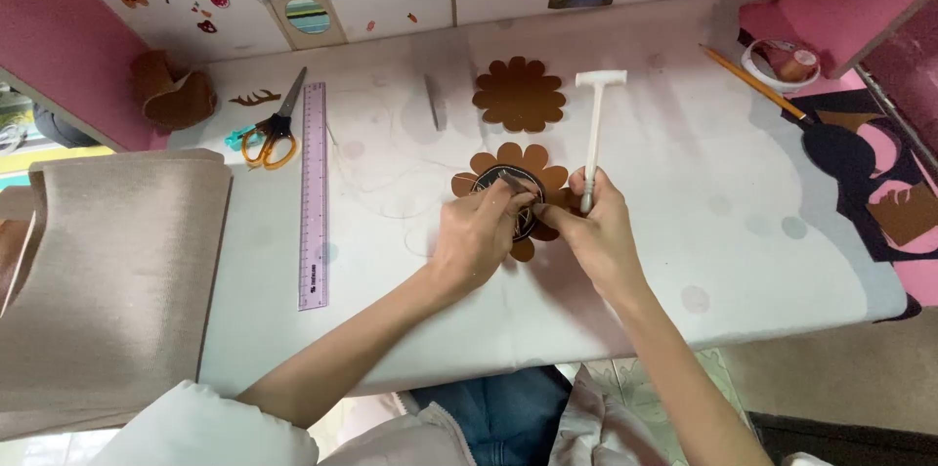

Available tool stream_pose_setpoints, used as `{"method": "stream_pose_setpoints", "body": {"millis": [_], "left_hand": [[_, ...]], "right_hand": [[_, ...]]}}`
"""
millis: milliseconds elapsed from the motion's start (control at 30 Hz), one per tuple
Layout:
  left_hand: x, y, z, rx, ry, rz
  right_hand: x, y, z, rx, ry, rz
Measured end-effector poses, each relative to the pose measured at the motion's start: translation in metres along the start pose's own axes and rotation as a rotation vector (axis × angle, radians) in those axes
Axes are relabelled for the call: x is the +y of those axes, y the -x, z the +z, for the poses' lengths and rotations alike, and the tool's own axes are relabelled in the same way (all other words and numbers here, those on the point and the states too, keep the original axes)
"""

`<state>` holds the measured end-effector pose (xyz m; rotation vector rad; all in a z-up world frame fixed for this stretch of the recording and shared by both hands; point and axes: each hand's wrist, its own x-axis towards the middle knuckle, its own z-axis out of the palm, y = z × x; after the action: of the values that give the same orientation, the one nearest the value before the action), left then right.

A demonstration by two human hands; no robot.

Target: Hand stitching decorative leather flower components together using a needle and thread at a craft station.

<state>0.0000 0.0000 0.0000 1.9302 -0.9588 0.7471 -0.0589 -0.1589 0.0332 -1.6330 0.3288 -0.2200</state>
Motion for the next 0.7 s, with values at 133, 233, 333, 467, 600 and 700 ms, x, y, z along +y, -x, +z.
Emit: {"method": "stream_pose_setpoints", "body": {"millis": [133, 233, 333, 467, 600, 700], "left_hand": [[0.002, -0.005, 0.000, 0.017, -0.066, 0.044], [0.005, -0.005, -0.004, -0.003, -0.071, 0.045], [0.006, -0.002, -0.012, -0.080, 0.008, -0.055], [0.007, -0.011, -0.024, -0.104, 0.042, -0.213], [-0.002, -0.033, -0.035, -0.096, 0.137, -0.431], [0.005, -0.055, -0.056, -0.010, 0.171, -0.489]], "right_hand": [[-0.003, 0.002, 0.001, -0.004, -0.015, -0.013], [0.003, 0.001, 0.004, 0.010, -0.042, -0.011], [0.008, 0.001, 0.005, 0.023, -0.016, -0.008], [0.008, -0.001, -0.006, -0.018, 0.103, 0.075], [0.004, -0.010, -0.027, 0.098, 0.515, -0.081], [0.007, -0.028, -0.076, 0.244, 0.530, -0.130]]}}
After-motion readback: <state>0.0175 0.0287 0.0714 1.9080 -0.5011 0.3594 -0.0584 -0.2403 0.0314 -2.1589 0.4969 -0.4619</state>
